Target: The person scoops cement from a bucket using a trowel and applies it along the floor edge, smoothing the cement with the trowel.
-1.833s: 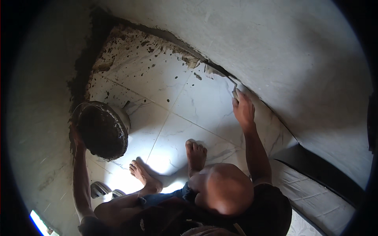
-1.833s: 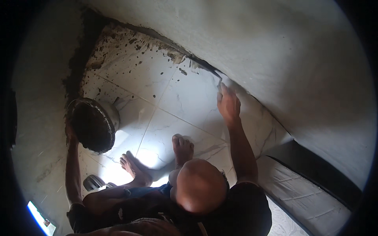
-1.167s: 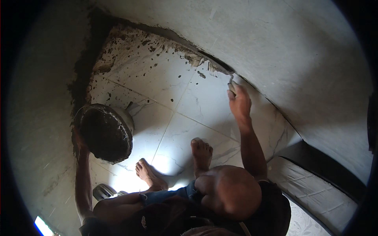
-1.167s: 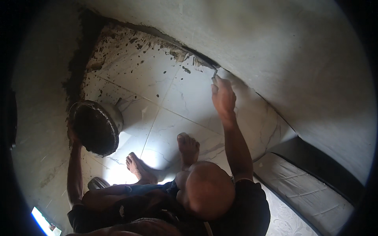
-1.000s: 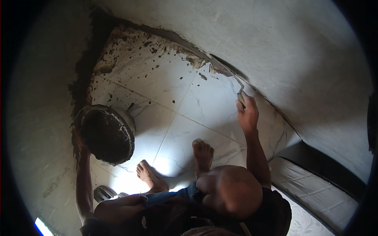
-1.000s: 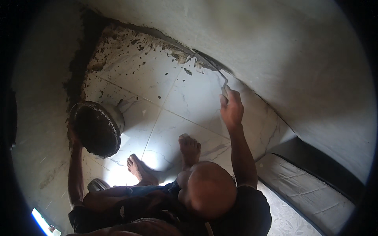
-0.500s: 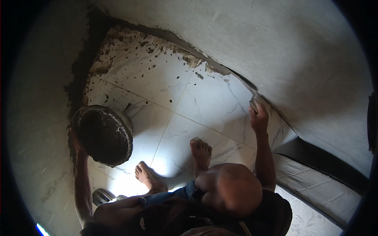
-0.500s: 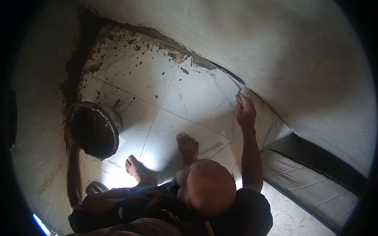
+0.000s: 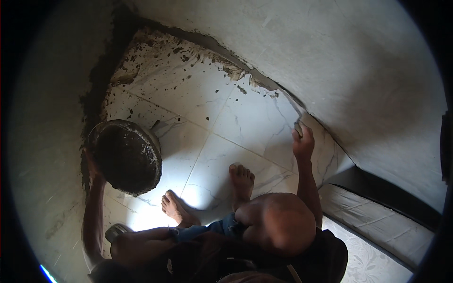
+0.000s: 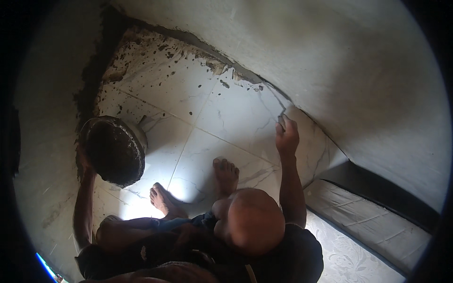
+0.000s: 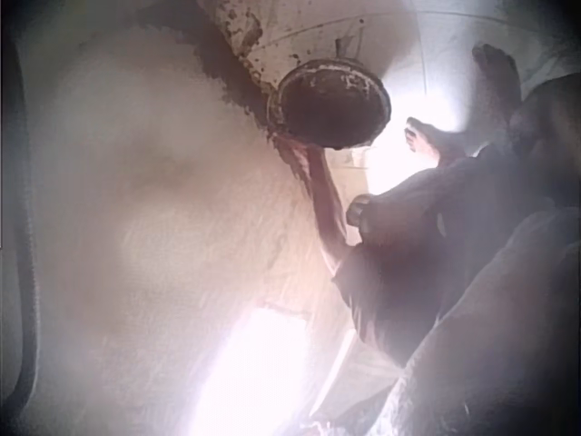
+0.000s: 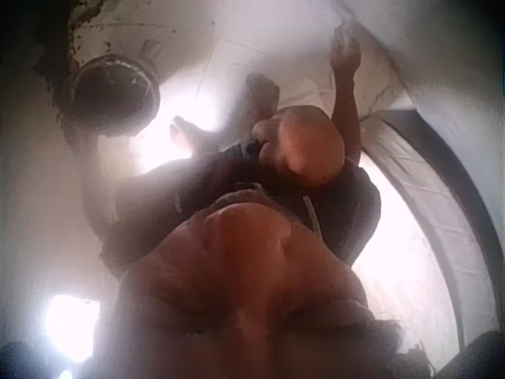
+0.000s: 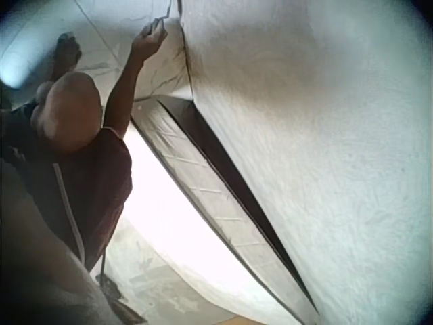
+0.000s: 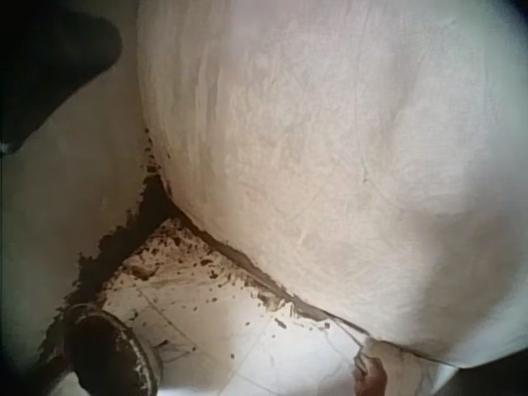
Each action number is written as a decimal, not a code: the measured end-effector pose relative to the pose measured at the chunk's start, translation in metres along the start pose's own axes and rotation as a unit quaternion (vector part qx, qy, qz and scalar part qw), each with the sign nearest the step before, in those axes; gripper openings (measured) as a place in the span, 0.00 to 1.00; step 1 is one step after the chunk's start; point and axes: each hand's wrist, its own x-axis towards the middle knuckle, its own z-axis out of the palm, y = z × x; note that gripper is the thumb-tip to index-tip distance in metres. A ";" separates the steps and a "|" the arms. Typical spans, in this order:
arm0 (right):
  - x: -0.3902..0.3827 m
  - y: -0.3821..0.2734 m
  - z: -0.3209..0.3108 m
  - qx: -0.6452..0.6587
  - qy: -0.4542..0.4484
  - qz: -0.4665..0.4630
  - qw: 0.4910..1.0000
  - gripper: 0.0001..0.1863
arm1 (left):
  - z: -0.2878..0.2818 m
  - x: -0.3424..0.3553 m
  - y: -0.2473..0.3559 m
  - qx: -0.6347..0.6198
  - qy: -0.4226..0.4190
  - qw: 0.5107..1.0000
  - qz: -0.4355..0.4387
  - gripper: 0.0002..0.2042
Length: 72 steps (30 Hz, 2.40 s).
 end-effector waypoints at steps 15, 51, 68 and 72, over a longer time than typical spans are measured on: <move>0.005 -0.035 0.042 -0.027 -0.048 -0.007 0.998 0.18 | 0.091 -0.135 -0.149 0.144 0.139 0.979 0.044 0.26; 0.023 -0.063 0.031 -0.084 -0.085 -0.057 0.991 0.20 | -0.010 -0.022 0.007 -0.097 -0.020 0.990 0.097 0.36; 0.038 -0.082 -0.010 -0.080 -0.057 -0.060 0.993 0.19 | -0.006 -0.028 0.012 -0.056 0.011 0.994 0.098 0.37; 0.062 -0.081 -0.017 -0.169 -0.114 -0.057 0.977 0.18 | -0.010 -0.025 0.008 -0.055 0.027 0.993 0.104 0.37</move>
